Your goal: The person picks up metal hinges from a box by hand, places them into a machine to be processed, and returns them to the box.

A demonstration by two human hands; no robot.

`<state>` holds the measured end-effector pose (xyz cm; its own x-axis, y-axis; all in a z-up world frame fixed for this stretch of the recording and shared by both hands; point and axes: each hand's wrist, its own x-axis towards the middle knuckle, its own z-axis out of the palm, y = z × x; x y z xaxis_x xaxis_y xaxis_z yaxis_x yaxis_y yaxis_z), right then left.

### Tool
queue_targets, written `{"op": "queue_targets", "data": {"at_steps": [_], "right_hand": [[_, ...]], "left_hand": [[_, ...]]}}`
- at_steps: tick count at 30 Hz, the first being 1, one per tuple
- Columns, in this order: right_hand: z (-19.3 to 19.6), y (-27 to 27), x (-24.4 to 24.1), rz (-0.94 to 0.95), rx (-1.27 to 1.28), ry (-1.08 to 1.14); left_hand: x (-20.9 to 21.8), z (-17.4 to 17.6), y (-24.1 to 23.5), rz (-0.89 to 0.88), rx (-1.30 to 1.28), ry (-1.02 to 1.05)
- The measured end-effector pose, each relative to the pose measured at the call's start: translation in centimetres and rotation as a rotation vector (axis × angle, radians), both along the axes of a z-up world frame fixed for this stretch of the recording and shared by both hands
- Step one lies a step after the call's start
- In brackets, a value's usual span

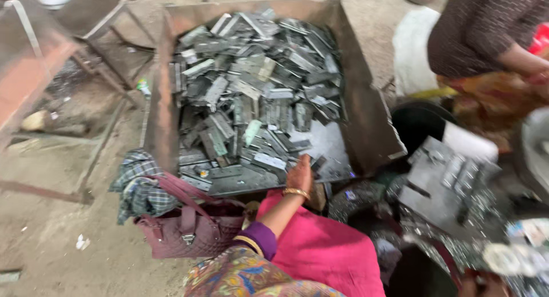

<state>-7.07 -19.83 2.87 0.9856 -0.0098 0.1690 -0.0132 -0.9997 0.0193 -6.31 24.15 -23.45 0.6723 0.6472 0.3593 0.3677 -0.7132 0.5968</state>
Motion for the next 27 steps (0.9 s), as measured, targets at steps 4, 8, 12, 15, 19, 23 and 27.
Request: {"op": "queue_targets", "data": {"at_steps": [4, 8, 12, 15, 19, 23, 27], "right_hand": [[2.9, 2.7, -4.1, -0.016, 0.026, 0.005], [4.9, 4.1, -5.5, 0.007, 0.163, -0.043], [5.7, 4.2, -5.8, 0.048, 0.29, -0.07], [5.0, 3.5, -5.9, 0.089, 0.327, -0.058], [4.7, 3.0, -5.3, 0.054, 0.354, 0.094], [4.7, 2.8, -4.6, 0.041, 0.397, 0.237], [2.6, 1.9, -4.1, 0.078, 0.407, 0.244]], "left_hand": [[0.7, 8.0, -1.5, 0.022, -0.262, 0.184], [-1.3, 20.0, -9.6, -0.406, -0.004, -0.277], [-1.4, 24.4, -19.5, -0.805, 0.388, -0.303], [-0.2, 24.0, -26.3, -0.787, 0.214, 0.187], [2.0, 22.3, -28.2, -0.727, 0.499, 0.296], [3.8, 23.3, -27.2, -0.624, 0.509, 0.356], [3.3, 26.4, -27.6, -0.68, 0.735, 0.616]]}}
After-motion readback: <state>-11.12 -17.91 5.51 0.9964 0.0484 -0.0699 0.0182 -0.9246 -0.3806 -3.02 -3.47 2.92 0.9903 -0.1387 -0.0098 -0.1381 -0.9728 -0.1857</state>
